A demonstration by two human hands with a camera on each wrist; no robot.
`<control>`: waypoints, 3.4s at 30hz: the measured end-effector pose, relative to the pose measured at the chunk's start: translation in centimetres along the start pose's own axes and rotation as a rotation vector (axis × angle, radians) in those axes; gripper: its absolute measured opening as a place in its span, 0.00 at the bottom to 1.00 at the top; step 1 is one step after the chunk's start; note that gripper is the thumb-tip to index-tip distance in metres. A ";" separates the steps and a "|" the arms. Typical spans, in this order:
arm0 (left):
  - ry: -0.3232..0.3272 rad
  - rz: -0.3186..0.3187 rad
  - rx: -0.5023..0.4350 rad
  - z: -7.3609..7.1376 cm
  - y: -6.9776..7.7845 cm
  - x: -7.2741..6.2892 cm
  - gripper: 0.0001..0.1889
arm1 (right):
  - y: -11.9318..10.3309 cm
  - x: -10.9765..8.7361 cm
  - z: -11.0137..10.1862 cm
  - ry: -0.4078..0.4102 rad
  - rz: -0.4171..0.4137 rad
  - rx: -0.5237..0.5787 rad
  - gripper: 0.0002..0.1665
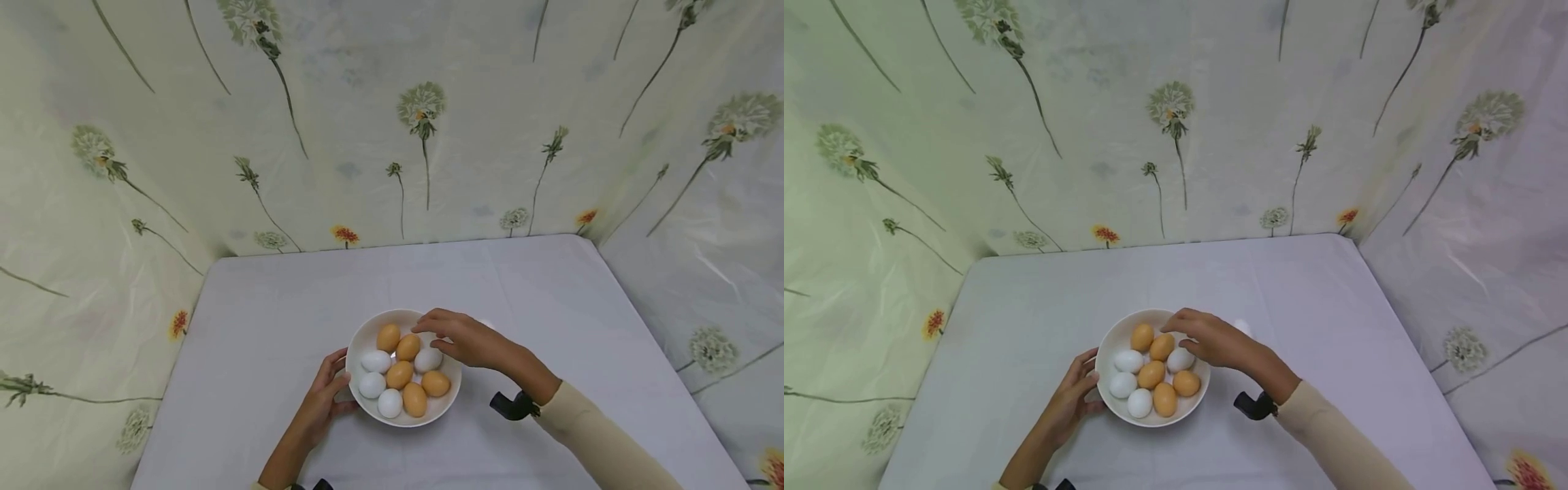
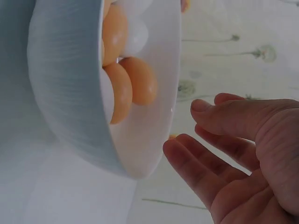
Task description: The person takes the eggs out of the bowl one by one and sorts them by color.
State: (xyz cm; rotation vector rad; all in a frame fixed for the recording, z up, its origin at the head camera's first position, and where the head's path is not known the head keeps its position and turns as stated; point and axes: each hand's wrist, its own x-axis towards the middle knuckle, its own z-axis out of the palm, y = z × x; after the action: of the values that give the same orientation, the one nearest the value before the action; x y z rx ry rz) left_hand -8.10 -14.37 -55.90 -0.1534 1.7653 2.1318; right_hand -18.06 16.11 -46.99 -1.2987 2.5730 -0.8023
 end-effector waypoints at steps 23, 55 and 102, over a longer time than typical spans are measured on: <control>-0.009 -0.020 -0.009 -0.4 0.1 0.1 0.29 | -0.9 5.9 2.9 -0.124 -0.185 -0.002 0.21; -0.025 -0.027 -0.057 -0.4 -0.3 0.0 0.30 | -2.5 8.2 6.3 -0.350 -0.126 -0.085 0.19; 0.001 0.003 -0.052 -0.1 -0.4 0.0 0.30 | -2.9 8.4 6.9 -0.373 -0.029 -0.083 0.17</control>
State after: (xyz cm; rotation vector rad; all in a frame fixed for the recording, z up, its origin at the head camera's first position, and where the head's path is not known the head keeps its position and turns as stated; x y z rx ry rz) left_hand -7.97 -14.43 -56.27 -0.1661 1.7124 2.1811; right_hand -18.67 5.46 -50.50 -1.3618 2.3143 -0.4115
